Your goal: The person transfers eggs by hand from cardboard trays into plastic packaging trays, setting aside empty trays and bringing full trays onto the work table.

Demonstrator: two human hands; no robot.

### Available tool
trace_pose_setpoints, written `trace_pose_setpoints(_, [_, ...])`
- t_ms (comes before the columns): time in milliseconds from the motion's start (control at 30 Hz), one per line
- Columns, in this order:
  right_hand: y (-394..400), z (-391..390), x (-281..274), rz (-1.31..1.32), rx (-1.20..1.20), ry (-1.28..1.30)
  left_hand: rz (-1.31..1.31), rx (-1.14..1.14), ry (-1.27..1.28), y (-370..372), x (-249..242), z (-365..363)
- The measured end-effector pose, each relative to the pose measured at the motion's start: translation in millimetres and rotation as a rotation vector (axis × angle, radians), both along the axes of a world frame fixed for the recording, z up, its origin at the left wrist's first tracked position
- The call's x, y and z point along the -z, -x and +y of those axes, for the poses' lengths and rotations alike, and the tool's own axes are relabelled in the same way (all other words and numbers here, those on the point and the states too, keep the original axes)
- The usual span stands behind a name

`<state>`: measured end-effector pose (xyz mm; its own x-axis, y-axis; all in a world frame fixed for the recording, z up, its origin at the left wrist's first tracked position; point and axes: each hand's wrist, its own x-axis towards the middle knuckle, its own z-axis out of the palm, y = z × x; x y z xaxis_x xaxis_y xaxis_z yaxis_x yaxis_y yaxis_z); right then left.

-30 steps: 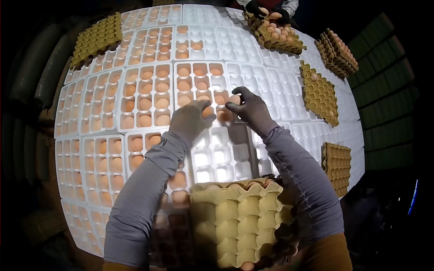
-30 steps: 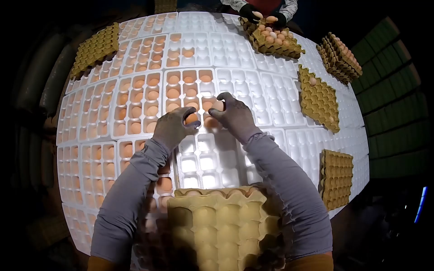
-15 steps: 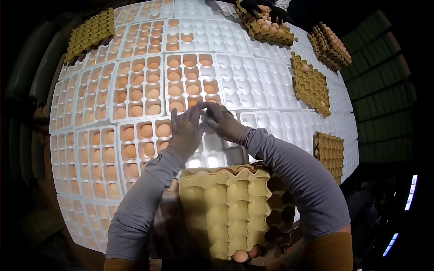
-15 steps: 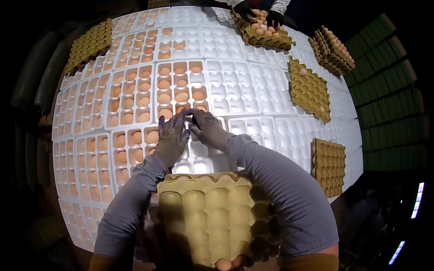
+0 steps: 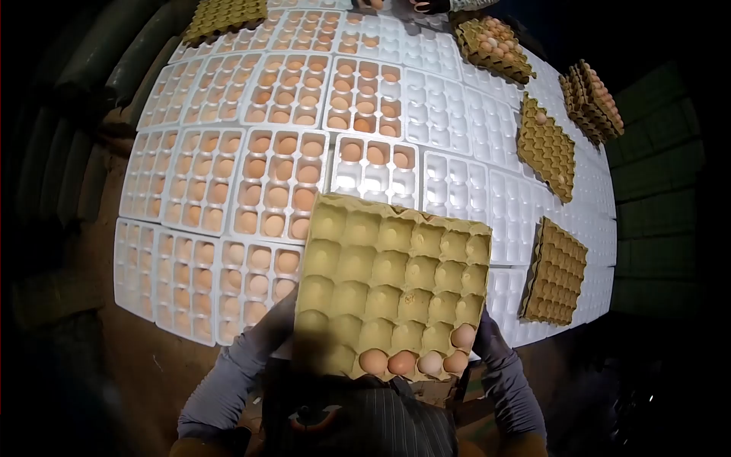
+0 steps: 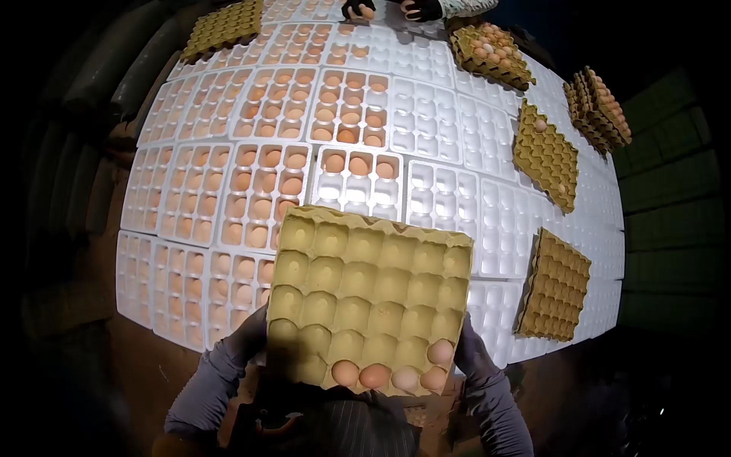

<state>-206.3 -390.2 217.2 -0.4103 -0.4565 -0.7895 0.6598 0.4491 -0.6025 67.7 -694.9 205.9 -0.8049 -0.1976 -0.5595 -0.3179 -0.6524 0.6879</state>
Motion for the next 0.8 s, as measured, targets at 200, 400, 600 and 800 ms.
trace_pose_setpoints(200, [-52.1,-38.9,-29.8,-0.253,0.104,0.372,0.067,-0.187,-0.201,-25.0,37.9,21.1])
trace_pose_setpoints(400, [-54.5,0.9,-10.3,-0.155,0.194,0.524,0.16,-0.208,-0.159,-29.4,26.7,37.6])
trace_pose_setpoints(600, [-76.7,-11.3,-23.8,-0.515,0.245,0.852,0.268,-0.189,0.186,-71.7,-10.3,-1.4])
trace_pose_setpoints(800, [-168.0,-163.1,-84.2,0.213,-0.253,0.499,0.275,-0.215,0.773,-154.1,-73.8,-88.3])
